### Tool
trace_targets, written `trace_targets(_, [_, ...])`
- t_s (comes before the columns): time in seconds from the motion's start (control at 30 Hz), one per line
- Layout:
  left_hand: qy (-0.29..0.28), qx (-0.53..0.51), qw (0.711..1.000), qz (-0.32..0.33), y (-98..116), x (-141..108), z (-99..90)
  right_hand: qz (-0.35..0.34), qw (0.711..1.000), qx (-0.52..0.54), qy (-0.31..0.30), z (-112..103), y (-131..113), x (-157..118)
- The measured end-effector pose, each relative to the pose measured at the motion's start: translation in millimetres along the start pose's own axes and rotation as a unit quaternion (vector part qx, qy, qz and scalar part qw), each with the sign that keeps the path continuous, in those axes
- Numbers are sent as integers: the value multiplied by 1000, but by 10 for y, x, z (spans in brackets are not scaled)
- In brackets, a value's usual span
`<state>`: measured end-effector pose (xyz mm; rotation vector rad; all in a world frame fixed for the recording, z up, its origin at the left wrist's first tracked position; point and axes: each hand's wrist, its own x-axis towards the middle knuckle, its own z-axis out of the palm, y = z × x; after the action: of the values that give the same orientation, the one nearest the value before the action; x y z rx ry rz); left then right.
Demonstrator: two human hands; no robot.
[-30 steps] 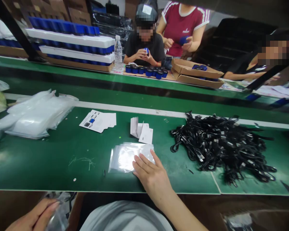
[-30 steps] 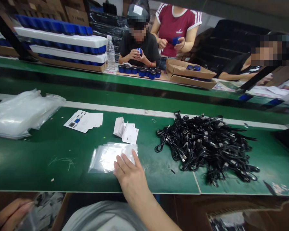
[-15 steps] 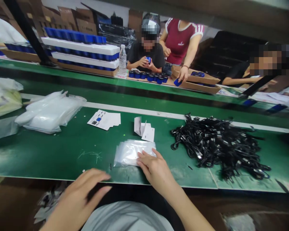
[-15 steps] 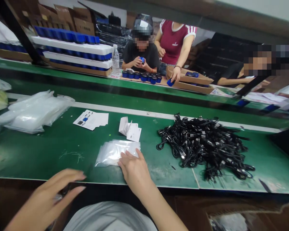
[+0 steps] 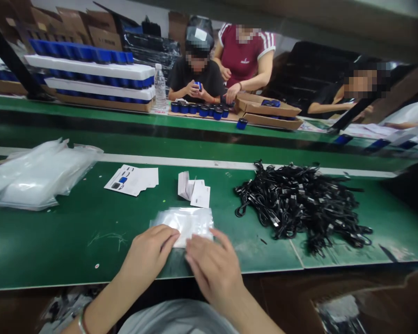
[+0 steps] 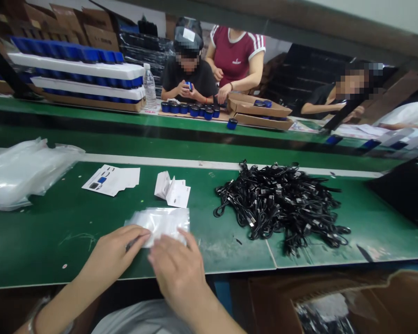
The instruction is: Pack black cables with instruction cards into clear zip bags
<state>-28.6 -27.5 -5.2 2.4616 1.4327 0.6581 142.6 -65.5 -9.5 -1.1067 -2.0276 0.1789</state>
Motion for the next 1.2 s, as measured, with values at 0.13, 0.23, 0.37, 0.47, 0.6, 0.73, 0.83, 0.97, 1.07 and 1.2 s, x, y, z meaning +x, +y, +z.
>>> trace_targets(0.13, [59, -2, 998, -23, -13, 2, 18, -4, 993, 70, -93, 60, 0, -172])
trace_targets(0.23, [119, -1, 993, 6, -25, -40, 34, 57, 989, 109, -80, 63, 36, -146])
trace_targets(0.37, [154, -16, 985, 76, -20, -139, 37, 275, 935, 209, -78, -23, 53, -22])
trace_targets(0.47, [171, -24, 976, 128, 17, -210, 40, 425, 818, 366, -132, -63, 59, 76])
trace_targets(0.6, [162, 0, 974, 156, 32, -283, 91, 479, 754, 424, -151, -51, 89, 143])
trace_targets(0.73, [138, 81, 986, 51, -104, -286, 192, 452, 818, 331, -129, -55, 125, 112])
trace_targets(0.83, [101, 84, 991, -29, -239, -243, 206, 408, 864, 264, -131, -71, 132, 97])
trace_targets(0.97, [56, 62, 994, -65, -234, -247, 31, 375, 886, 236, -136, -65, 120, 135])
trace_targets(1.07, [58, 8, 996, -72, -91, -321, -141, 353, 897, 232, -135, -49, 94, 179])
trace_targets(1.2, [7, -133, 986, -97, 87, -365, -212, 283, 928, 202, -132, -28, 23, 226])
